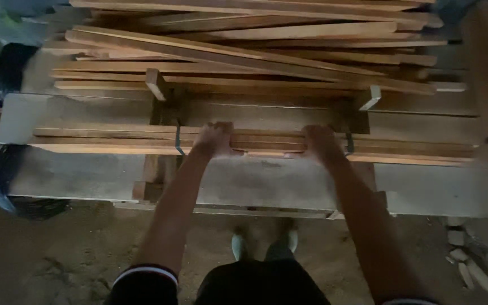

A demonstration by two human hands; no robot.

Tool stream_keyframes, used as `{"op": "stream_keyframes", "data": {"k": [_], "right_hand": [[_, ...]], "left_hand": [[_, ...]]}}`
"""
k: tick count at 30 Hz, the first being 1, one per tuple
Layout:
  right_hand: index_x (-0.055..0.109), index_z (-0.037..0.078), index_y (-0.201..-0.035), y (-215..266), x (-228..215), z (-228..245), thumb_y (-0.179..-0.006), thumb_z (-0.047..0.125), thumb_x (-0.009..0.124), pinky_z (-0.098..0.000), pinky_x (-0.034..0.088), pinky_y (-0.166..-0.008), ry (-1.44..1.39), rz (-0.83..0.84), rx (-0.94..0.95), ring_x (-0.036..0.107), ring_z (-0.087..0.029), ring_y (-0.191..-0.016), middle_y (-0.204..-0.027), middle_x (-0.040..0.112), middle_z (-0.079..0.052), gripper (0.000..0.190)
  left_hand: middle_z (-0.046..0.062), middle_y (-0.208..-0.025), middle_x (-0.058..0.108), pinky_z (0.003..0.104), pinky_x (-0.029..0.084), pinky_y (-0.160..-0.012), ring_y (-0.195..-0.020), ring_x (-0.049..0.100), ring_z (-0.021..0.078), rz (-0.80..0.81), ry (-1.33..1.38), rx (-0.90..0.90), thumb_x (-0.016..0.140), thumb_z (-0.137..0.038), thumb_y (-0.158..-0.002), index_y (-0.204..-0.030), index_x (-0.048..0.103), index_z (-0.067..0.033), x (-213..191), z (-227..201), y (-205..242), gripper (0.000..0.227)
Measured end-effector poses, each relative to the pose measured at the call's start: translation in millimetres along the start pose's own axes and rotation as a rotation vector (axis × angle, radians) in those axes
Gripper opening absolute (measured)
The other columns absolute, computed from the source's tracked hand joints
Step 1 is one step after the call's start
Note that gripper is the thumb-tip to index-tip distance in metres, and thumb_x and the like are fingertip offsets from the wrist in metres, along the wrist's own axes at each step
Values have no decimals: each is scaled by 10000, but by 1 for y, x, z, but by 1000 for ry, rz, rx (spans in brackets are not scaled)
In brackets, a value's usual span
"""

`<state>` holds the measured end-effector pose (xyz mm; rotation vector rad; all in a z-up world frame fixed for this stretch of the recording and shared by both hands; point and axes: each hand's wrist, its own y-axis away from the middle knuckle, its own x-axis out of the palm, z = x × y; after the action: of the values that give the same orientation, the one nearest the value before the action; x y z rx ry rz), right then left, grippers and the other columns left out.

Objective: Bundling and organizing long wood strips in a woodworking shop using ties.

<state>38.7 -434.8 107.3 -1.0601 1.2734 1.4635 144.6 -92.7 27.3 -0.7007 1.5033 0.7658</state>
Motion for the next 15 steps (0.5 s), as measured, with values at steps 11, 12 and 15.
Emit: {"op": "stream_keyframes", "data": {"k": [11, 12, 15], "right_hand": [[650, 109, -1243, -4, 20, -8, -671, 859, 706, -471, 524, -975, 134, -127, -72, 708, -316, -1126, -1146, 724, -132, 946], [650, 109, -1243, -1, 13, 5, -671, 859, 706, -471, 524, -975, 141, -131, -84, 708, -316, -1126, -1146, 724, -132, 946], [606, -15, -1352, -9, 28, 0, -871, 618, 693, -522, 434, -1108, 1, -91, 144, 621, -390, -1264, -1285, 695, -198, 799]], "left_hand": [[92, -984, 735, 443, 574, -829, -923, 737, 303, -247, 90, 68, 668, -929, -525, -1075, 684, -149, -9, 2, 7, 955], [92, -984, 735, 443, 574, -829, -923, 737, 303, -255, 89, 57, 668, -929, -525, -1075, 684, -149, -7, 5, 10, 955], [122, -1082, 720, 471, 560, -890, -1012, 717, 329, -332, 121, 137, 698, -907, -498, -1143, 662, -116, -9, -1, 13, 1021]]}}
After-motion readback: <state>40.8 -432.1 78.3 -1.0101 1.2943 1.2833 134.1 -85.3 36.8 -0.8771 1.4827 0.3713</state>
